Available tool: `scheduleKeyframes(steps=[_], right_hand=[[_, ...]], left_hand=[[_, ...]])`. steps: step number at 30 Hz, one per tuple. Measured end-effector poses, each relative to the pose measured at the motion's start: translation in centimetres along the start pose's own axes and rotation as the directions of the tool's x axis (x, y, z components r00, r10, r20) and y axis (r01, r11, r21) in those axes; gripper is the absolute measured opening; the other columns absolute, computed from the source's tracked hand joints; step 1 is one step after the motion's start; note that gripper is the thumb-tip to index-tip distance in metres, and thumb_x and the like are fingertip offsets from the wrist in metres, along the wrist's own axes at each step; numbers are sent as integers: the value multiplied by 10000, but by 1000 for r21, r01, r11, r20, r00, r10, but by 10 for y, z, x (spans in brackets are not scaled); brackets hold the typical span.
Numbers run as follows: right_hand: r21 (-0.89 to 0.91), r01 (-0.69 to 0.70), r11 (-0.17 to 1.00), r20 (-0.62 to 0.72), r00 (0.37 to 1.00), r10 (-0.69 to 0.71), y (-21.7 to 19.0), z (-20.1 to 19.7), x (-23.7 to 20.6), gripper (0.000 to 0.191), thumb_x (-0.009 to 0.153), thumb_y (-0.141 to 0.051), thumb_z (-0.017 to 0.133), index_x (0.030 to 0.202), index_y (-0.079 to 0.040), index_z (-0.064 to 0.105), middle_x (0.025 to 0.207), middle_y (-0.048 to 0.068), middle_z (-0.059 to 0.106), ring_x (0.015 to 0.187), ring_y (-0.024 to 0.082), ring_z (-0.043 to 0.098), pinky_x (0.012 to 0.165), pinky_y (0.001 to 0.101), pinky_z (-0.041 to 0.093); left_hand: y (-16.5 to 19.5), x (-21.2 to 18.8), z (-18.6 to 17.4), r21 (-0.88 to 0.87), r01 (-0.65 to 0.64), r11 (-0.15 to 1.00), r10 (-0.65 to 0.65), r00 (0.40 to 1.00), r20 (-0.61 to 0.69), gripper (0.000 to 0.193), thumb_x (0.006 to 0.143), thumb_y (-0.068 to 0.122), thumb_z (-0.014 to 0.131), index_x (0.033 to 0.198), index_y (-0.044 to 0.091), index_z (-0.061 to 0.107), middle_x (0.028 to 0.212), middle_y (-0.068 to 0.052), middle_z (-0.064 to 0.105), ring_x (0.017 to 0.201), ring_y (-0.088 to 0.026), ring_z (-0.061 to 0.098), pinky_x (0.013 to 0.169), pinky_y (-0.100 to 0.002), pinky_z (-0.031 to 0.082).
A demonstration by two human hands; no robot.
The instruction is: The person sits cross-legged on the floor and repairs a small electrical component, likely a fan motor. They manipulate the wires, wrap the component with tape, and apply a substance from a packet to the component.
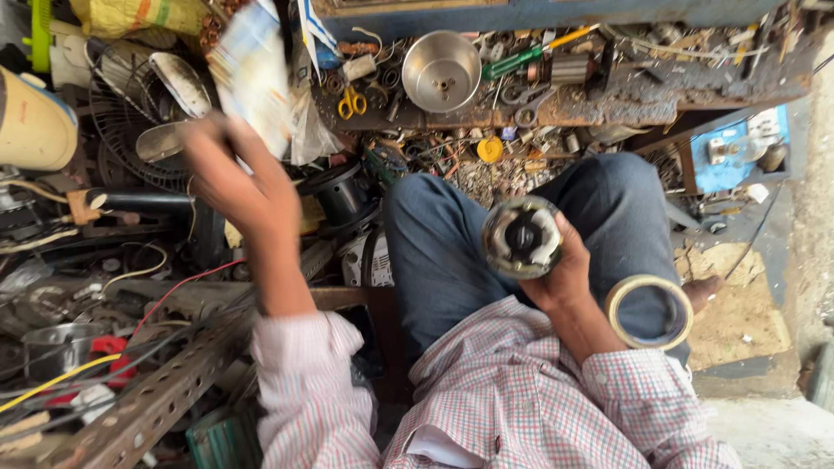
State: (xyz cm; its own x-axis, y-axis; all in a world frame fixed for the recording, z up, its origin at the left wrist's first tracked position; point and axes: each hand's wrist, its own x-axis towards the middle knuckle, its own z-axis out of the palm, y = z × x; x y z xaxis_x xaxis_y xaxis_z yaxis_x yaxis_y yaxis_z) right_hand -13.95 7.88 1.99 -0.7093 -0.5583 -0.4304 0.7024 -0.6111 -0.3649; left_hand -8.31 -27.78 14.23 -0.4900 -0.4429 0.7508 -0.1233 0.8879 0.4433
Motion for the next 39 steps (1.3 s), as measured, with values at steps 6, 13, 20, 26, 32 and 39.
scheduleKeyframes(steps=[6, 13, 20, 26, 32, 39], right_hand=[[65, -29, 997, 67, 997, 24, -4, 0, -10, 530, 1007, -481, 579, 1342, -72, 613, 1284, 149, 680, 1150, 359, 666, 960, 618, 556], [271, -179, 946, 99, 983, 157, 3, -9, -29, 668, 955, -472, 434, 1436, -30, 574, 1474, 187, 569, 1299, 438, 640, 1016, 678, 542], [140, -201, 970, 299, 942, 152, -2, -23, -30, 685, 1016, -553, 429, 1496, -68, 486, 1535, 258, 437, 1346, 526, 481, 924, 721, 545], [224, -375, 900, 485, 843, 231, 5, -12, -29, 716, 985, -519, 433, 1559, -93, 470, 1581, 331, 417, 1400, 575, 435, 946, 722, 516], [137, -302, 943, 347, 907, 240, 7, -9, -31, 769, 1022, -567, 416, 1568, -26, 438, 1607, 351, 396, 1454, 502, 443, 1012, 661, 505], [334, -406, 851, 465, 856, 226, 12, 2, -31, 672, 1065, -514, 366, 1641, -168, 387, 1540, 354, 417, 1430, 518, 482, 1092, 661, 461]], left_hand=[[94, -123, -47, -146, 411, 900, -348, 878, 329, 117, 1069, 78, 568, 1122, -18, 527, 1005, -133, 593, 839, -222, 604, 729, -355, 528], [115, -186, -38, -401, 500, 767, -279, 824, 493, 125, 1068, 82, 548, 1142, -17, 527, 1047, -136, 640, 873, -184, 694, 756, -315, 587], [104, -185, -66, -335, 271, 903, -143, 922, 360, 111, 1056, 37, 539, 1155, -12, 534, 1018, -162, 670, 846, -243, 700, 745, -362, 579], [127, -204, -55, -75, 179, 981, -100, 800, 592, 123, 977, 93, 668, 1060, 31, 602, 870, -139, 694, 716, -282, 694, 635, -409, 551], [131, -214, -36, -436, 75, 897, 115, 912, 393, 618, 858, 410, 763, 1270, 13, 529, 1185, -184, 621, 1161, -348, 620, 1021, -489, 523], [59, -199, -24, -528, 627, 573, -3, 646, 764, 1093, 720, 515, 911, 1525, 31, 352, 1337, -173, 626, 1277, -263, 604, 1085, -416, 483]])
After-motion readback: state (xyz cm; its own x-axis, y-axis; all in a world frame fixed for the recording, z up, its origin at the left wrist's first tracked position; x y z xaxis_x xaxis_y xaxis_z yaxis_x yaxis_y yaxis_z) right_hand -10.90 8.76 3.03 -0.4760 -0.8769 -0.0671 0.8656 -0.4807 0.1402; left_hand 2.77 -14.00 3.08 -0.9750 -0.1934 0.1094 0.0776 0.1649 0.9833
